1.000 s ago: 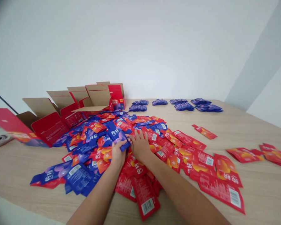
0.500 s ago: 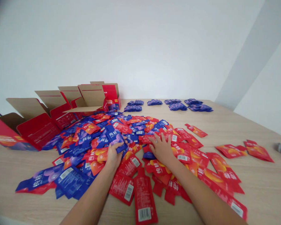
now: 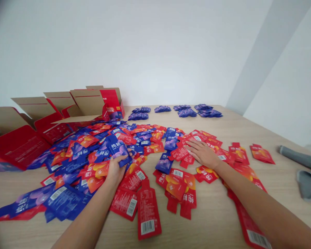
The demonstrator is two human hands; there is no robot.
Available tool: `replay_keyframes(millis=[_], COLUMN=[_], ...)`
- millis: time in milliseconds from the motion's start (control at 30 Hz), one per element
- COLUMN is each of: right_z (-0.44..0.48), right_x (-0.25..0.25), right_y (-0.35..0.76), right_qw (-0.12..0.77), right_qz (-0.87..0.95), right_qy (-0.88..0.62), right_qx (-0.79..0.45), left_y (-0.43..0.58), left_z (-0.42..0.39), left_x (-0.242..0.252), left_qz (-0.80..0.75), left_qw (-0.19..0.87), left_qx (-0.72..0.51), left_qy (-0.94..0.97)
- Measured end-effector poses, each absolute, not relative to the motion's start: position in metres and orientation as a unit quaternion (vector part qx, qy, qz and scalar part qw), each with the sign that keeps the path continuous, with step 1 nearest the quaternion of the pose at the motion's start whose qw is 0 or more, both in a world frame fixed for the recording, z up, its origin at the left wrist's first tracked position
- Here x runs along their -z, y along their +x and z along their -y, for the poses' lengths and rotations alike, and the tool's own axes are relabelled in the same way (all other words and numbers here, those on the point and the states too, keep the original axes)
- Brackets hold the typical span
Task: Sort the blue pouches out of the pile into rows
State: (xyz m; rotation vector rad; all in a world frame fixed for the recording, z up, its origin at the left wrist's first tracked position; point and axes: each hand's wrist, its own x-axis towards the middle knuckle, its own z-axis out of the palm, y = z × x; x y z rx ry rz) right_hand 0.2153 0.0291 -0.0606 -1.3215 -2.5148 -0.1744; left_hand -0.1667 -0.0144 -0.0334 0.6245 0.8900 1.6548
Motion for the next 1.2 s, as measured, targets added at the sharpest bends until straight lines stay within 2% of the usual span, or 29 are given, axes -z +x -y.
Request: replay_keyframes(millis=[133,267,467,567,667,767,833,967,1100,1200], right_z=[-0.011,0.062,0.156,0.145,0.113,0.086,0.076,0.065,0.05,0.042], right_x=[0.034,0.017,0.072,0.089,0.079,0.058,0.047,0.041,0.043,0.045], right_y=[0.231,0.238,0.27,0.299,0.305,0.258,0.203,0.088,0.031,0.024], right_qw=[0.167,0.191,0.089,0.128,0.163,0.208,0.217,0.138,0.057,0.052], right_qz=[0.849,0.829,0.846,0.818,0.792,0.78,0.809,0.848,0.818,0.806], right_qy=[-0.495,-0.514,-0.513,-0.543,-0.559,-0.56,-0.532,-0.511,-0.572,-0.589], right_qx=[0.077,0.107,0.113,0.142,0.182,0.186,0.124,0.001,0.005,0.021], left_y=[-0.167,-0.167,-0.166,-0.165,-0.165,-0.163,-0.162,-0.159,-0.157,-0.153], left_z=[0.014,0.013,0.014,0.017,0.019,0.021,0.022,0.024,0.026,0.028], left_x=[0.034,0.034,0.027,0.022,0.02,0.02,0.021,0.024,0.029,0.031], left_qz=[-0.378,-0.372,-0.403,-0.396,-0.38,-0.373,-0.364,-0.34,-0.361,-0.374], left_qw=[0.55,0.552,0.595,0.622,0.644,0.668,0.684,0.723,0.738,0.748], left_qx=[-0.697,-0.703,-0.671,-0.656,-0.642,-0.619,-0.606,-0.572,-0.538,-0.517], left_qy=[0.262,0.25,0.182,0.163,0.167,0.177,0.182,0.186,0.189,0.183])
